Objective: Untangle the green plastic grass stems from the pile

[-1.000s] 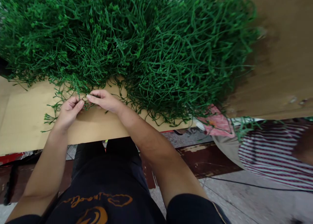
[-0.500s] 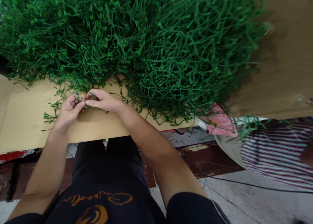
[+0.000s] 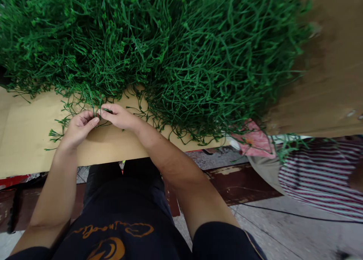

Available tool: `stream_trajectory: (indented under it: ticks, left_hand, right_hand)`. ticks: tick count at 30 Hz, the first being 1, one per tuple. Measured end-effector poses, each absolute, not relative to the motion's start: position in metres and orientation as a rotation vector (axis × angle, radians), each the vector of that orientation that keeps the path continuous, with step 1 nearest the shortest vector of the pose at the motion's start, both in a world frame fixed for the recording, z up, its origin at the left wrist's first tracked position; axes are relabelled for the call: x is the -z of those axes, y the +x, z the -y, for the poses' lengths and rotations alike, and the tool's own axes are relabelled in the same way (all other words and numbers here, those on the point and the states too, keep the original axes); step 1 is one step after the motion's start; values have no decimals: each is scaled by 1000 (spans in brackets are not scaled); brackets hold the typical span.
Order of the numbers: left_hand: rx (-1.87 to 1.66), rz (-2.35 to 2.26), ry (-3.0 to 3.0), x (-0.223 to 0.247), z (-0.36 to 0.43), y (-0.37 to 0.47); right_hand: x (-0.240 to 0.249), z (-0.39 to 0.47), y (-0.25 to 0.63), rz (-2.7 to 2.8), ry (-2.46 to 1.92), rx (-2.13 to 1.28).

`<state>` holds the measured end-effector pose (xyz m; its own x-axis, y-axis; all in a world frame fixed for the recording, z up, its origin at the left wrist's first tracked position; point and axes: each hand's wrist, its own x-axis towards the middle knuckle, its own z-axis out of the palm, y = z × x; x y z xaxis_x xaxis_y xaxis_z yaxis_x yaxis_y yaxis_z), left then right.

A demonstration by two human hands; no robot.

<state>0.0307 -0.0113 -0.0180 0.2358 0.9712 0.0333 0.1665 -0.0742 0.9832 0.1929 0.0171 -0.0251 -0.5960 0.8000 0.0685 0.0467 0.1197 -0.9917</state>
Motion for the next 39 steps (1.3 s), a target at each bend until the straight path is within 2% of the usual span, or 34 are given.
stream_trajectory:
  ticks: [7, 11, 18, 26, 29, 34, 39]
  left_hand:
    - [-873, -1186, 1497, 13, 13, 29]
    - [-943, -1216, 1388, 17, 11, 28]
    - [-1227, -1222, 974, 15, 8, 24]
    - [-1345, -1131, 747, 9, 8, 23]
    - [-1340, -1120, 763, 10, 7, 23]
    - [-1336, -1115, 779, 11, 7, 25]
    - [-1331, -1124, 757, 11, 7, 27]
  right_hand:
    - [24, -18, 192, 1763, -813, -1456]
    - [28, -22, 193, 1689, -861, -1322]
    - [26, -18, 198, 1425, -859, -785]
    - [22, 5, 183, 1854, -709, -188]
    - [30, 5, 175, 2012, -786, -213]
    - [42, -3, 167, 2012, -931, -519]
    - [40, -4, 163, 1982, -825, -767]
